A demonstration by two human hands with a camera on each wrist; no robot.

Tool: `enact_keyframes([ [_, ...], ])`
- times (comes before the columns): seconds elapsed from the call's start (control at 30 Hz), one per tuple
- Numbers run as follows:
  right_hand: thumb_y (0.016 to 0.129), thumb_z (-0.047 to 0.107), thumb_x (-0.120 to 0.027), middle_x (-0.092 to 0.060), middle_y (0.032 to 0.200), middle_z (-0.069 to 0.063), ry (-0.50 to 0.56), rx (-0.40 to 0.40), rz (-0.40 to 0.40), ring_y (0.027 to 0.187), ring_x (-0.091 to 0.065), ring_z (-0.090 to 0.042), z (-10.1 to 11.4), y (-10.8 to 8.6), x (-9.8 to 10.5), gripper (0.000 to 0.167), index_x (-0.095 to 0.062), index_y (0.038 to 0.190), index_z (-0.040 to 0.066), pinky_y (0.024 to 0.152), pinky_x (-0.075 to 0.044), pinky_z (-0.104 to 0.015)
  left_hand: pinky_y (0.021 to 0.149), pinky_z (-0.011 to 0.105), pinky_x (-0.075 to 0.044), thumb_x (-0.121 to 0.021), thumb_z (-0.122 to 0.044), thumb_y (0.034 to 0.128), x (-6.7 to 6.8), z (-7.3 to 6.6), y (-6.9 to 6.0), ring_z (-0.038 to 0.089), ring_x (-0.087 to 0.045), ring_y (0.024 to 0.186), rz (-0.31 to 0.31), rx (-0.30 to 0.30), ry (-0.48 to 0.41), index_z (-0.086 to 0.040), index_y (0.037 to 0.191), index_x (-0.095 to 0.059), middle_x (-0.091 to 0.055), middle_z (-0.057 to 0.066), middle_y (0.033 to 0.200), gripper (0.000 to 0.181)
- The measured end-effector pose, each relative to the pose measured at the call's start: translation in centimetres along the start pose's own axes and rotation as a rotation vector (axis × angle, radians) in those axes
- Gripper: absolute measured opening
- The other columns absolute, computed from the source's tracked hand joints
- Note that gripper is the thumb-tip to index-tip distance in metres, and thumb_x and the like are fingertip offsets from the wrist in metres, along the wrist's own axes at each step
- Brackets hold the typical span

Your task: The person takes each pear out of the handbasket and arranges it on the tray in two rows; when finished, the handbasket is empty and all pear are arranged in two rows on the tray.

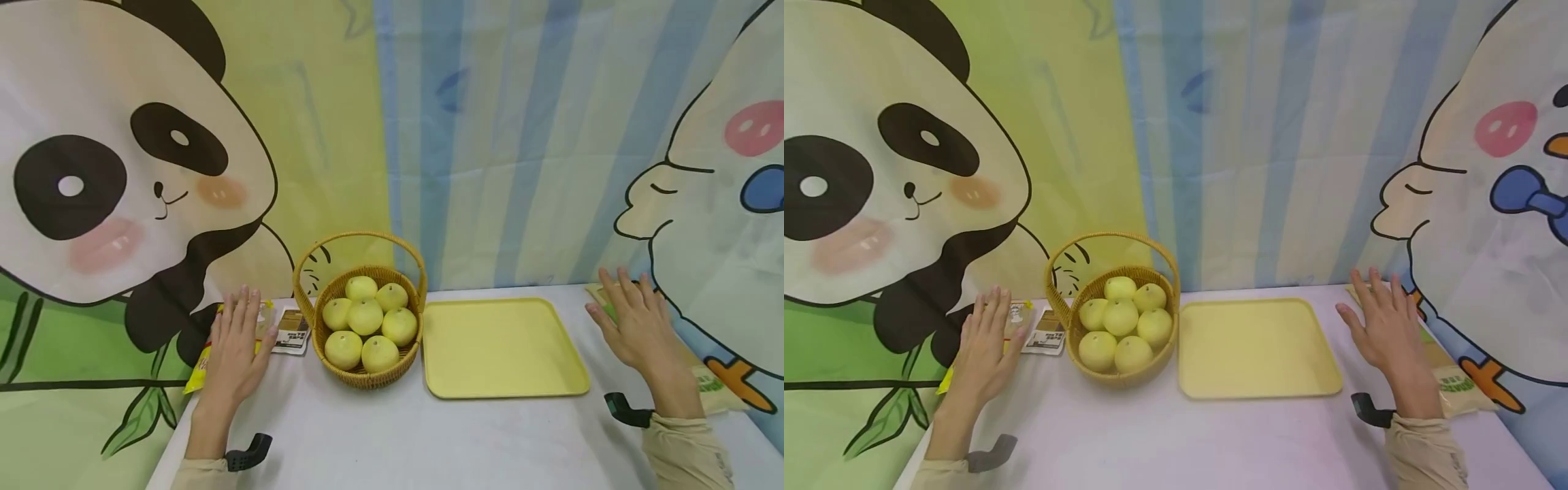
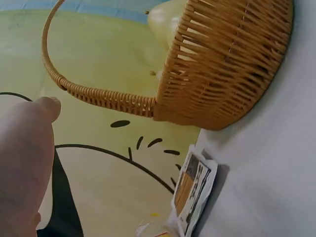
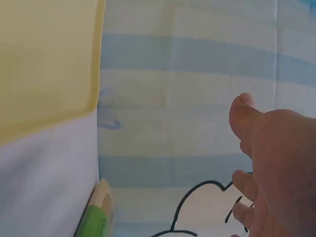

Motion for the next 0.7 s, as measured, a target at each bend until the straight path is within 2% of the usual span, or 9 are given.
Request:
enact_keyframes([
  [0.1, 0.113, 0.042, -0.046, -0.014, 0.172, -0.034, 0.061, 0.072, -0.026, 0.157, -0.003, -0.062, 1.9, 0.5, -0.4, 0.070, -0.023, 0.169, 0.007, 0.121, -0.005, -0.081, 0.130, 0.068, -0.003, -0.050, -0.039, 0.1105, -0.7, -0.3, 0.2, 0.040, -0.001, 0.166, 0.039, 0.062, -0.142, -0.017, 0.173, -0.007, -0.005, 0.012, 0.180, 0.079],
  [0.2, 0.107, 0.032, -0.063, -0.029, 0.168, -0.034, 0.179, 0.168, -0.071, 0.151, -0.025, -0.064, 5.4, 0.9, -1.3, 0.066, -0.041, 0.162, 0.003, 0.113, -0.024, -0.083, 0.128, 0.071, -0.010, -0.048, -0.041, 0.1122, -2.1, -0.8, 0.4, 0.043, -0.005, 0.165, 0.092, 0.155, -0.353, -0.023, 0.173, -0.003, -0.005, 0.012, 0.180, 0.077],
  [0.27, 0.100, 0.023, -0.074, -0.040, 0.164, -0.030, 0.278, 0.239, -0.106, 0.145, -0.038, -0.060, 8.3, 1.3, -2.2, 0.063, -0.051, 0.156, 0.005, 0.107, -0.035, -0.080, 0.127, 0.070, -0.016, -0.047, -0.039, 0.1131, -3.6, -1.3, 0.5, 0.044, -0.011, 0.164, 0.106, 0.202, -0.503, -0.024, 0.173, -0.004, -0.007, 0.012, 0.180, 0.075],
  [0.37, 0.092, 0.014, -0.082, -0.054, 0.158, -0.019, 0.434, 0.331, -0.111, 0.141, -0.053, -0.045, 12.9, 1.9, -3.7, 0.062, -0.060, 0.150, 0.010, 0.102, -0.050, -0.066, 0.129, 0.063, -0.022, -0.043, -0.033, 0.1147, -6.1, -2.1, 0.7, 0.040, -0.019, 0.163, 0.093, 0.275, -0.733, -0.021, 0.173, -0.009, -0.015, 0.013, 0.179, 0.068],
  [0.43, 0.091, 0.013, -0.083, -0.058, 0.155, -0.012, 0.561, 0.383, -0.046, 0.140, -0.057, -0.036, 16.0, 2.4, -4.8, 0.063, -0.060, 0.151, 0.015, 0.102, -0.055, -0.057, 0.131, 0.054, -0.025, -0.040, -0.029, 0.1152, -7.9, -2.7, 0.8, 0.034, -0.024, 0.163, 0.077, 0.344, -0.904, -0.017, 0.172, -0.011, -0.019, 0.012, 0.178, 0.065],
  [0.5, 0.093, 0.018, -0.083, -0.059, 0.156, -0.008, 0.672, 0.412, 0.065, 0.141, -0.057, -0.030, 19.1, 3.1, -6.0, 0.065, -0.058, 0.153, 0.019, 0.104, -0.057, -0.050, 0.131, 0.048, -0.026, -0.039, -0.025, 0.1149, -9.5, -3.3, 0.9, 0.030, -0.027, 0.162, 0.052, 0.430, -1.032, -0.015, 0.171, -0.014, -0.024, 0.013, 0.176, 0.063],
  [0.57, 0.094, 0.022, -0.083, -0.056, 0.158, -0.006, 0.757, 0.416, 0.195, 0.144, -0.055, -0.032, 22.1, 3.9, -7.3, 0.069, -0.054, 0.156, 0.020, 0.110, -0.053, -0.052, 0.133, 0.046, -0.022, -0.036, -0.022, 0.1132, -11.0, -3.9, 0.9, 0.026, -0.025, 0.162, 0.014, 0.506, -1.122, -0.015, 0.171, -0.016, -0.024, 0.011, 0.176, 0.062],
  [0.7, 0.090, 0.026, -0.087, -0.046, 0.166, -0.007, 0.847, 0.398, 0.391, 0.150, -0.047, -0.037, 26.6, 5.9, -10.1, 0.084, -0.044, 0.162, 0.015, 0.119, -0.044, -0.057, 0.134, 0.045, -0.015, -0.032, -0.012, 0.1048, -12.9, -5.1, 0.5, 0.023, -0.021, 0.163, -0.071, 0.549, -1.272, -0.016, 0.171, -0.020, -0.025, 0.006, 0.175, 0.067],
])
Point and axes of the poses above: each hand's wrist, its own y-axis towards the middle knuckle, its own x-axis out of the back of the hand, z = x × y, the point moved 3 cm from there along y, towards the middle knuckle
